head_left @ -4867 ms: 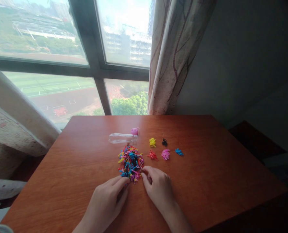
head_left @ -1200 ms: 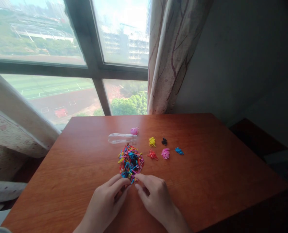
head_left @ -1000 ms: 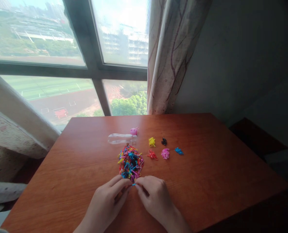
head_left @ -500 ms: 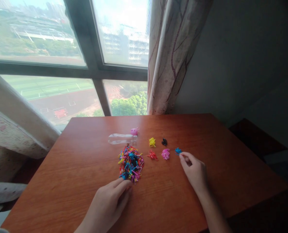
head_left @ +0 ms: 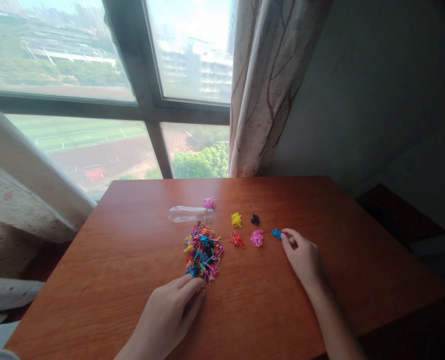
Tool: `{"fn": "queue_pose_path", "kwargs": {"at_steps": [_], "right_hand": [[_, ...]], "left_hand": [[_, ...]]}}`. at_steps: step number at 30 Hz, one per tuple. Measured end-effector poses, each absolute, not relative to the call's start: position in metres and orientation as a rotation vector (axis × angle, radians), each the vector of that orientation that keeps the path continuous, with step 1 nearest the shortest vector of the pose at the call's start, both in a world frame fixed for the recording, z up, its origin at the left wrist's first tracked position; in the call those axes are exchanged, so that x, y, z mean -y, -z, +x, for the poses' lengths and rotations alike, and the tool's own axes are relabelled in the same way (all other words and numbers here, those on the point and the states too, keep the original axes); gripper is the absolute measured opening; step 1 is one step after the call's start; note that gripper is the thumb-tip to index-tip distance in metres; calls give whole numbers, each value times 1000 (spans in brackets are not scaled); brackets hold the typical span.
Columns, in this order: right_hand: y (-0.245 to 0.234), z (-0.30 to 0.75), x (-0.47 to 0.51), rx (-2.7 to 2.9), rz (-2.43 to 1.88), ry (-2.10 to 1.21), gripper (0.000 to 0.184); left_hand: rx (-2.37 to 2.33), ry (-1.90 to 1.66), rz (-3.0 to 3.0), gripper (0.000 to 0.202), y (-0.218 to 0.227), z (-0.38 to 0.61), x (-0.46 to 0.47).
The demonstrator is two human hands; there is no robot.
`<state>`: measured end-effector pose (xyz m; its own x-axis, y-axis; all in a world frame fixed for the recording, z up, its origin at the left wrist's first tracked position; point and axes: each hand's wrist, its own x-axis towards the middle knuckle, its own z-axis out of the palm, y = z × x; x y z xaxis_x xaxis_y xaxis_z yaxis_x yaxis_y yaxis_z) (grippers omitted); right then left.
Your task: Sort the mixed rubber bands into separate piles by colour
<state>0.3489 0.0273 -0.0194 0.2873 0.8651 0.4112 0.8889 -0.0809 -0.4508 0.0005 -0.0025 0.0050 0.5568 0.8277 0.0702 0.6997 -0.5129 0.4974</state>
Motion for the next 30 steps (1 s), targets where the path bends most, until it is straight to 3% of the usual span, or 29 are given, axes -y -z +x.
{"fn": "queue_pose_path", "kwargs": {"at_steps": [5,10,21,30], "right_hand": [[8,324,-19,1622,-1810,23,31],[4,266,-4,1709,-1653,-211,24],[16,218,14,1767,-1579,-454,20],[16,218,15,1787,-1584,-418,22]], "left_hand": [[-1270,-428,2351,23,-5,1,3],[-1331,-444,2321,18,-4,1,4],[-1601,-109,2231,8,-22,23,5],[-1731,29,2263,23,-24,39,5]]}}
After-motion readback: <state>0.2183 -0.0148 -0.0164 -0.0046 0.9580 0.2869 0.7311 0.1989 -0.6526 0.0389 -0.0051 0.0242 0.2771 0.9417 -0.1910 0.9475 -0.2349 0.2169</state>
